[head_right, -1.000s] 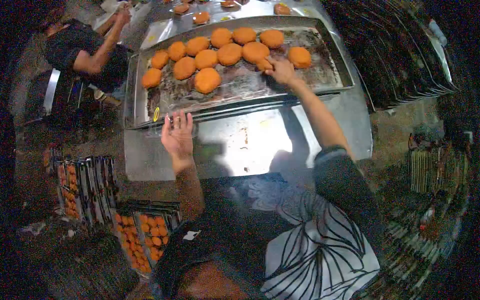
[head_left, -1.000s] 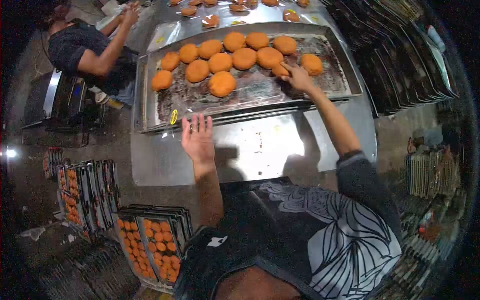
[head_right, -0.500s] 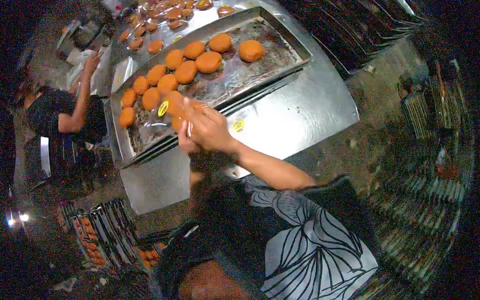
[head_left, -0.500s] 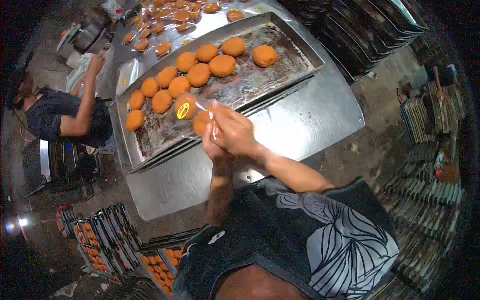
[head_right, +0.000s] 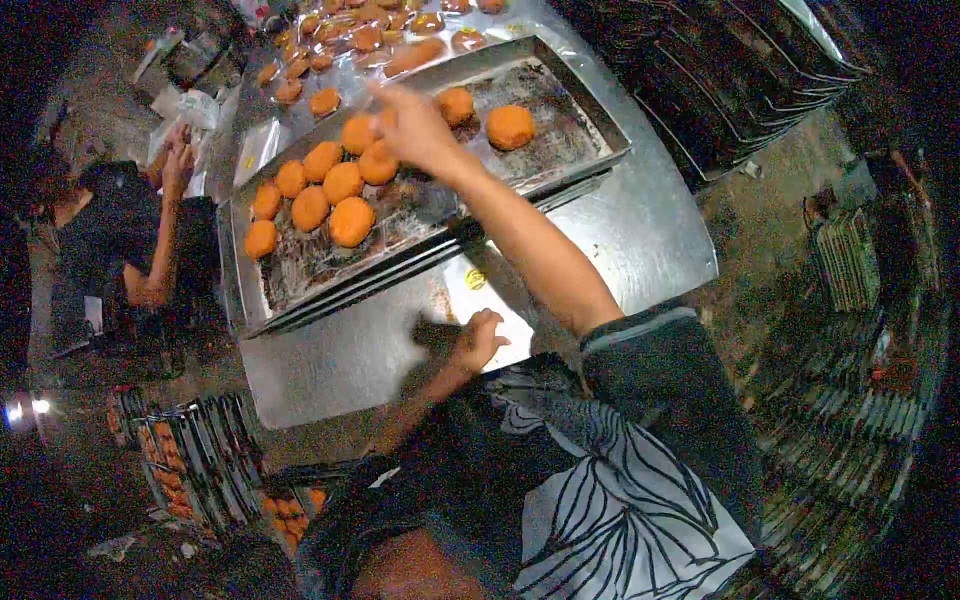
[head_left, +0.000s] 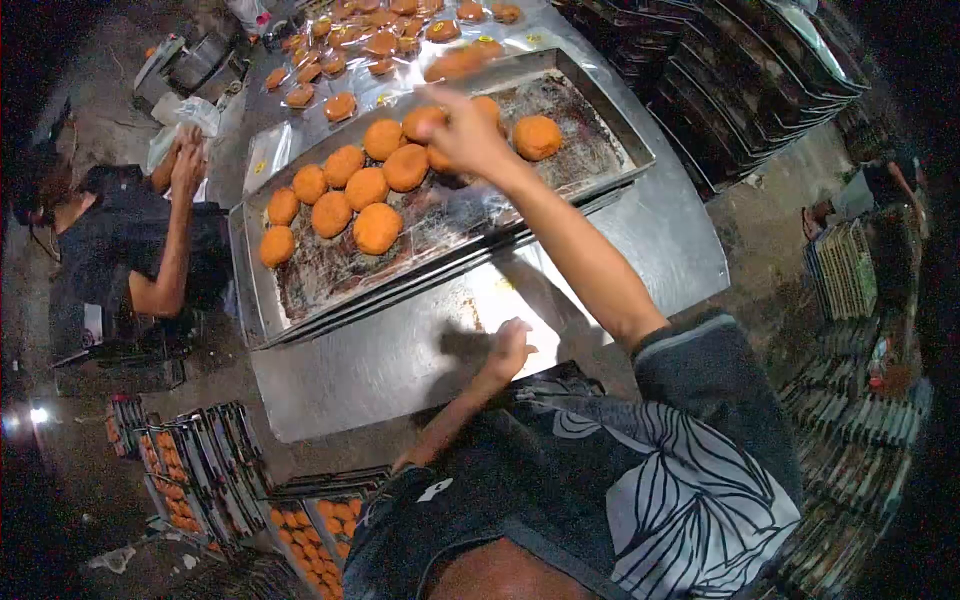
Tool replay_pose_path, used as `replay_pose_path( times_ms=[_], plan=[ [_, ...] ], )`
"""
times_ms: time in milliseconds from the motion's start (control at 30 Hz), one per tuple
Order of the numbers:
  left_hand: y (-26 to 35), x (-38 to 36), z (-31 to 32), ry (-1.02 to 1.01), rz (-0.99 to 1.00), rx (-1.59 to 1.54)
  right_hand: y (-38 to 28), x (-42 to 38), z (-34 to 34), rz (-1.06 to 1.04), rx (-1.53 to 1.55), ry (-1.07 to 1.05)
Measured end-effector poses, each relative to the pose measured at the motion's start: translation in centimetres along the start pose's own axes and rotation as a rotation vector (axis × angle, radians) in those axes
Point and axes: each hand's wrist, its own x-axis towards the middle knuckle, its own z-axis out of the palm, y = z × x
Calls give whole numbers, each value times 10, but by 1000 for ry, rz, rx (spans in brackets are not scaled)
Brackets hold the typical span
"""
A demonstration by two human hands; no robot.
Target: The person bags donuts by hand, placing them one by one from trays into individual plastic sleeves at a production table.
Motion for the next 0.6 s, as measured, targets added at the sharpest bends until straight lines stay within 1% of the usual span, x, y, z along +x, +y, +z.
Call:
replay_pose_path(
  times_ms=[33,67,100,133,167,200,233,267,300,333,367,400,433,500,533,567,600],
  plan=[
    [-21,-10,20,-55,-115,-52,-1,-25,1,-107,-7,30],
    [-47,-25,54,228,-334,-669,-22,-58,-15,154,-33,-193],
    [-43,-19,43,171,-362,-695,-9,-104,-19,99,66,-159],
    [-39,-12,31,114,-390,-717,-13,-144,-38,404,-35,-442],
    [-19,14,-24,-262,-206,-131,-5,-199,-48,824,242,-593],
    [-31,11,-31,-297,-372,-281,-18,-227,-63,843,199,-732],
    [-30,14,-36,-181,-585,-579,8,-276,-64,778,506,-780],
    [-15,24,-47,-109,-673,-819,-3,-288,-62,838,443,-721],
    [3,31,-59,-37,-763,-1061,-22,-271,-64,838,199,-685],
    [8,35,-60,-40,-765,-1063,-20,-268,-59,818,199,-581],
    [12,40,-61,-80,-692,-858,-16,-268,-56,798,198,-475],
    [13,44,-62,-119,-613,-652,-11,-273,-60,782,136,-545],
    [13,45,-61,-122,-605,-652,-13,-276,-61,780,132,-539],
    [15,44,-55,-213,-760,-558,-25,-293,-64,660,-312,-336],
    [30,49,-61,-263,-750,-646,-29,-293,-59,637,-397,-301],
    [32,48,-54,-271,-752,-655,-32,-293,-59,647,-403,-303],
    [33,47,-47,-59,-639,-679,-34,-289,-57,979,-108,-270]
  ],
)
